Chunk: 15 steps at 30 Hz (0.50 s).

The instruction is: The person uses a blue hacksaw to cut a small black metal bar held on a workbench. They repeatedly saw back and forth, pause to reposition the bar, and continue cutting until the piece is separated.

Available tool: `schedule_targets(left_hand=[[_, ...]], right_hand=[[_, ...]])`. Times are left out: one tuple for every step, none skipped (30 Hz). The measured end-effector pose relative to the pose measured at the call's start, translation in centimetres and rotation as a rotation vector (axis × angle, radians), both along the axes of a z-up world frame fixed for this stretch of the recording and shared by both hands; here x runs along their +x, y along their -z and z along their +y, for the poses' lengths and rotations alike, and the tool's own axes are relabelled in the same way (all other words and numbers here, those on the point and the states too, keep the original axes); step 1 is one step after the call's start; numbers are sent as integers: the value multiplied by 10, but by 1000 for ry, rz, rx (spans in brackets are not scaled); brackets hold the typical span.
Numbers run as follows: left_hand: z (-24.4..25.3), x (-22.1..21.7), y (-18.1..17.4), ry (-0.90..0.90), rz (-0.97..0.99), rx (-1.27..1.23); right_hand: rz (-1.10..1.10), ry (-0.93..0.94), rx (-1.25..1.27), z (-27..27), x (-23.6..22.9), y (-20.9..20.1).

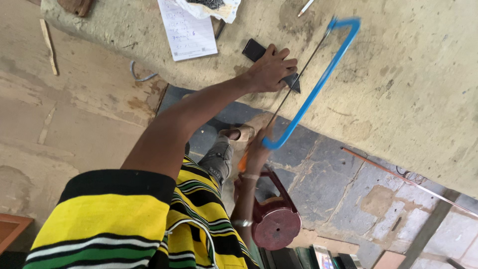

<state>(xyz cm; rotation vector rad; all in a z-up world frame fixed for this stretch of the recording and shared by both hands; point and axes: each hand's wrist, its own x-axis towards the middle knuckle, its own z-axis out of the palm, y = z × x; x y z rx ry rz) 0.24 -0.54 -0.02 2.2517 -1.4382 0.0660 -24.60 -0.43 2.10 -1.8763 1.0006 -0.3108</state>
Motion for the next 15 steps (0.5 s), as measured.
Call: schedule_targets(left_hand=[[0, -2, 1, -6, -26, -2], [0, -4, 3, -12, -53, -4], [2, -4, 5, -18, -79, -2], [4, -5, 6, -10, -47, 11], [3, -5, 7, 2, -14, 20], [3, -6, 7, 14, 18, 29], [1, -5, 6, 14, -4, 30], [-1, -3, 5, 14, -26, 32], [-2, -1, 5, 14, -47, 34], [-2, 0, 5, 20, -50, 33], [1, -1, 6, 27, -49, 35], [4, -2, 7, 35, -49, 38], [6, -2, 8, 35, -68, 18], [8, -4, 8, 35, -87, -2], [5, -2, 7, 32, -112, -28]], right_hand=[[57, 109, 233, 18, -23, -1], [-15, -127, -95, 29, -43, -3], [-89, -371, -412, 37, -54, -1], [-72, -267, -250, 45, -62, -1], [-52, -158, -93, 51, -73, -4], [-32, -50, 65, 56, -79, -8], [-32, -27, 100, 55, -76, -10], [-33, -5, 135, 49, -68, -13], [-32, 17, 171, 44, -58, -16], [-64, -19, 130, 36, -45, -18], [-93, -54, 93, 27, -29, -17], [-77, -88, 32, 12, -10, -16], [-65, -120, -30, -1, 9, -13], [-24, -4, 160, -11, 26, -10], [12, 110, 344, -23, 39, -9]])
